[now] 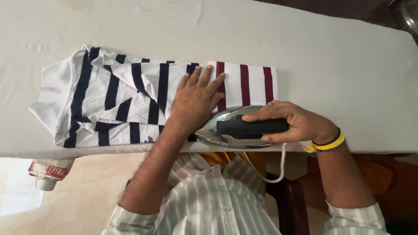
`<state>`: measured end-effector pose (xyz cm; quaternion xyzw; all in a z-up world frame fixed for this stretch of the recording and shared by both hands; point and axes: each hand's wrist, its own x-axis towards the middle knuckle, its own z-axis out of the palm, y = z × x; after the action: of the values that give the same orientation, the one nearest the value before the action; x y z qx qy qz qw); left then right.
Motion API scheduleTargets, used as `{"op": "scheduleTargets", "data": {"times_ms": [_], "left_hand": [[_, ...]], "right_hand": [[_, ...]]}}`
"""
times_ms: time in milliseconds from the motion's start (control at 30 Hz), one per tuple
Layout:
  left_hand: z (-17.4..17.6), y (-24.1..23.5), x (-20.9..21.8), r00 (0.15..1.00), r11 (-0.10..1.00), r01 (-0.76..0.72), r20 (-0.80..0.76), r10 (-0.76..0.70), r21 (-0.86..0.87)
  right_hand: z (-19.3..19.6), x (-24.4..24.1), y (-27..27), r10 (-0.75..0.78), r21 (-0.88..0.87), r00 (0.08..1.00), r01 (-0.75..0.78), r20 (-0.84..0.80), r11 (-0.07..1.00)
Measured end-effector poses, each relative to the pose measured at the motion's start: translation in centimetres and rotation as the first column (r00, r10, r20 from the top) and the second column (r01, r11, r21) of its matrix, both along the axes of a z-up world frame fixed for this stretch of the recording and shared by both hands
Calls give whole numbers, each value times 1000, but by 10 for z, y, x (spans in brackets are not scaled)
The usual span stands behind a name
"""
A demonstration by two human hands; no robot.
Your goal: The person irons a striped polo shirt on an ironing board using an iron, then folds the shirt by hand, smoothing the fabric and positioning the collar.
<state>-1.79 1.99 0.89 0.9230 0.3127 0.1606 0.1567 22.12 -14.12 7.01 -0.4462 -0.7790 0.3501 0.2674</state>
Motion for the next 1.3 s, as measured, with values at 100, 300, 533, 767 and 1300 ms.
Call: {"op": "scheduleTargets", "data": {"times_ms": [100, 300, 533, 767, 1300], "left_hand": [[-1, 0, 1, 1000, 1000, 7, -21, -6, 16], [2, -1, 5, 999, 1000, -11, -52, 11, 9], [12, -22, 22, 973, 949, -24, -210, 94, 313], [6, -78, 49, 993, 979, 117, -38, -112, 169], [2, -80, 42, 983, 976, 134, -149, -109, 171]], "right_hand": [[2, 3, -5, -24, -60, 997, 19, -71, 998], [-8, 56, -53, -292, -369, 920, 184, -262, 911], [-8, 59, -120, -703, -216, 711, 691, 32, 689], [-6, -26, -120, -857, -83, 507, 854, -91, 514], [-18, 58, -105, -771, -208, 50, 950, -635, 232]]}}
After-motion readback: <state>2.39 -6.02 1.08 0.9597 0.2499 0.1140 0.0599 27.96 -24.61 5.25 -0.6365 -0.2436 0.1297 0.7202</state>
